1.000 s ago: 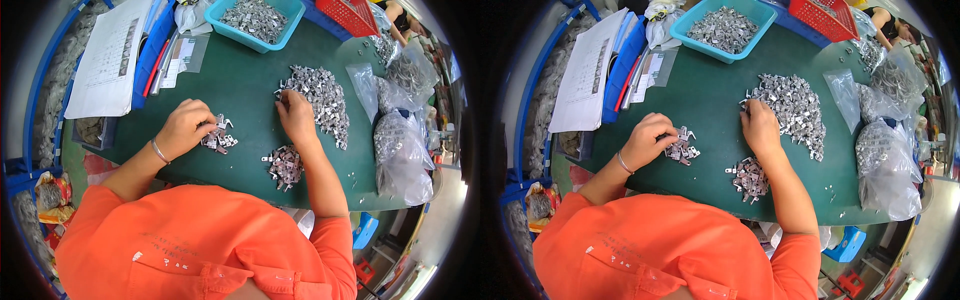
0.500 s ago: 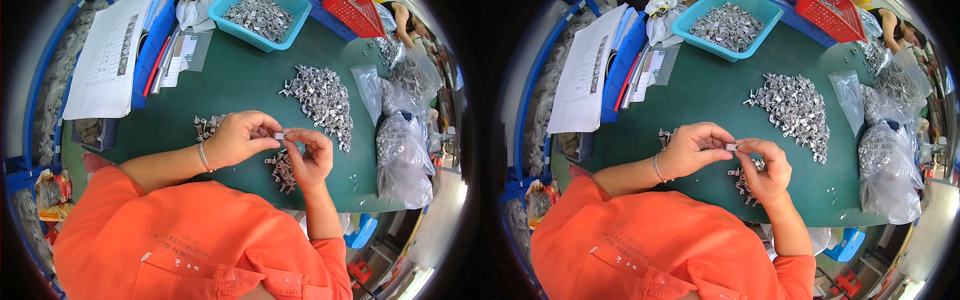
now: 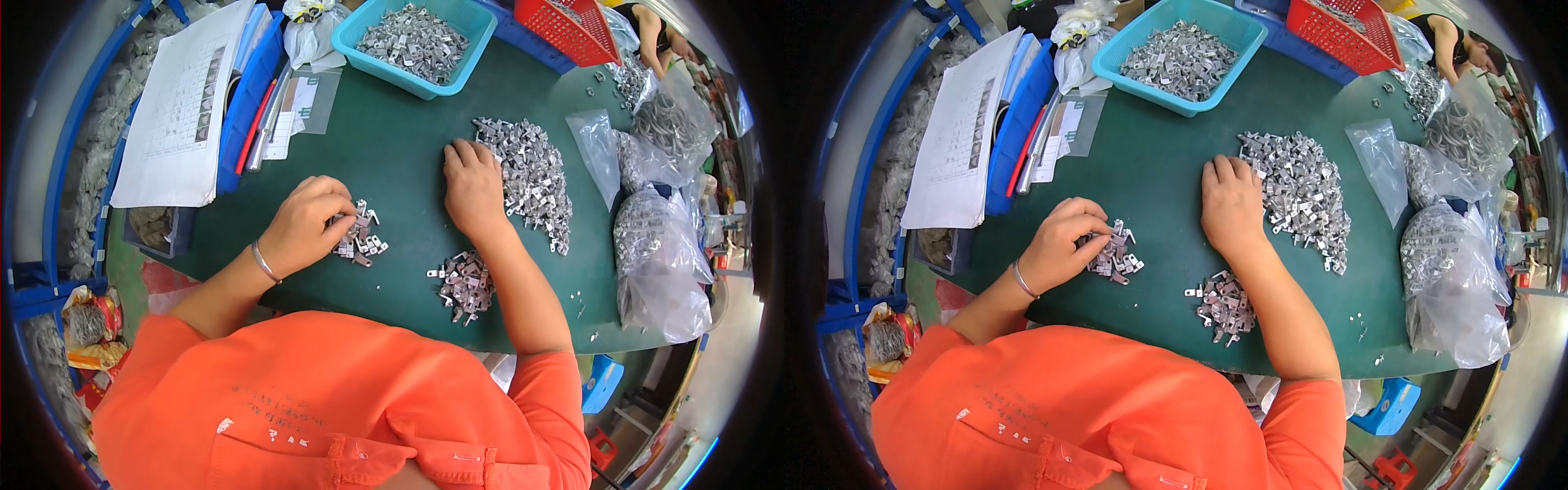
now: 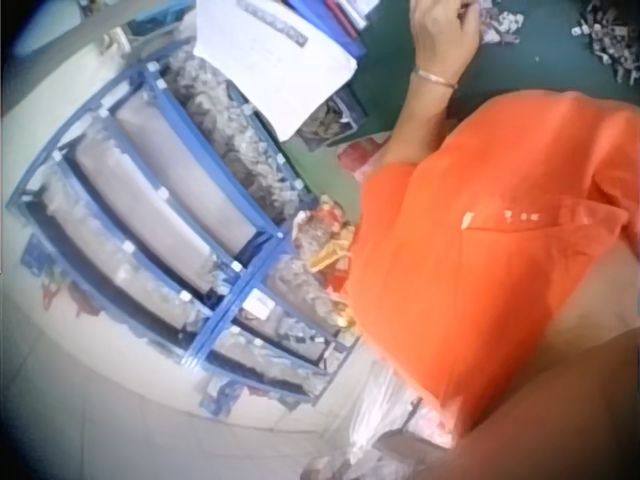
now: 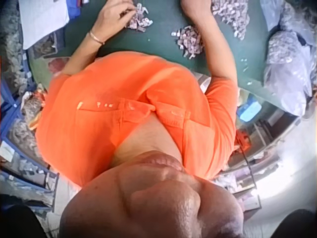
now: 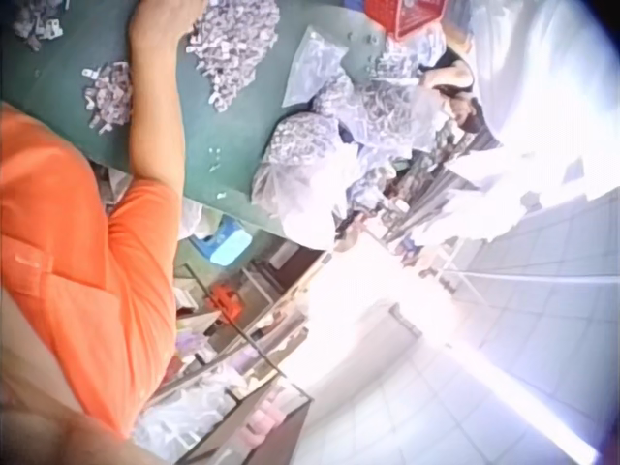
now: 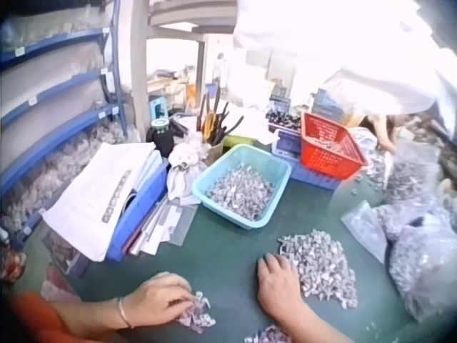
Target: The person sorts small metallic hardware pieces on a green workbench. They pick up individual items from a large pile, inspect them, and place them into smaller, separate piles. The person occasionally moves the piles to reorganize the workspace.
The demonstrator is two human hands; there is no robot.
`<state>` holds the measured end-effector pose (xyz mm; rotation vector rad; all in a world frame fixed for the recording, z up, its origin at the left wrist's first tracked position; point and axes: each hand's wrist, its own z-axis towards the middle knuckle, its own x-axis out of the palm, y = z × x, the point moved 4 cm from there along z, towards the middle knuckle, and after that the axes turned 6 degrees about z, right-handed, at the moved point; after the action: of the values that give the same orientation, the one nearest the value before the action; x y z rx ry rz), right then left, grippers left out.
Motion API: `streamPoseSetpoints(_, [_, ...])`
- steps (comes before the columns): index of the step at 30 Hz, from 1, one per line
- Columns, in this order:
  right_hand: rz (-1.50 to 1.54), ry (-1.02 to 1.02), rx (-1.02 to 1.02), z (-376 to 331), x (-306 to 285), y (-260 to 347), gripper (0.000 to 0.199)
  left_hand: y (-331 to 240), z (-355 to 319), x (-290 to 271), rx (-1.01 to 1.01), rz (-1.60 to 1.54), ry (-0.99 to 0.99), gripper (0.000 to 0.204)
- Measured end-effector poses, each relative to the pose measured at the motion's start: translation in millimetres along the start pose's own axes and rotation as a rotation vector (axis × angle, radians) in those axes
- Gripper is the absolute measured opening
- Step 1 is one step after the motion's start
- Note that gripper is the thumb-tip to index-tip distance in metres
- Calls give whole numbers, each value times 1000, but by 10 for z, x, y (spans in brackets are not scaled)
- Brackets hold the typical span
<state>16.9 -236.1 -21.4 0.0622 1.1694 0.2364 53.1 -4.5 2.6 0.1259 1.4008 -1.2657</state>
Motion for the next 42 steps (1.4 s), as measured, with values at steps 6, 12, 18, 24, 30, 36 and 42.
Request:
streamPoseSetpoints(6, [581, 75, 90, -454, -299, 15, 33, -102, 100, -5, 70, -117, -184, 13])
streamPoseSetpoints(12, [624, -58, 614, -808, -608, -362, 13, -323, 186, 233, 53, -372, -108, 10])
streamPoseSetpoints(18, [541, 71, 394, -652, -374, -17, 15, -549, 234, 451, 138, -443, -22, 12])
streamPoseSetpoints(24, [1038, -110, 555, -770, -484, 56, 18, -512, 187, 630, -273, -799, 197, 19])
streamPoseSetpoints(30, [1389, -313, 521, -950, -553, 353, 25, -653, 228, 701, -367, -1105, 322, 19])
streamPoseSetpoints(36, [1493, -230, 606, -987, -595, 376, 16, -672, 215, 664, -255, -922, 251, 11])
streamPoseSetpoints(42, [886, -91, 218, -926, -759, 381, 18, -671, 194, 620, 67, -544, 121, 13])
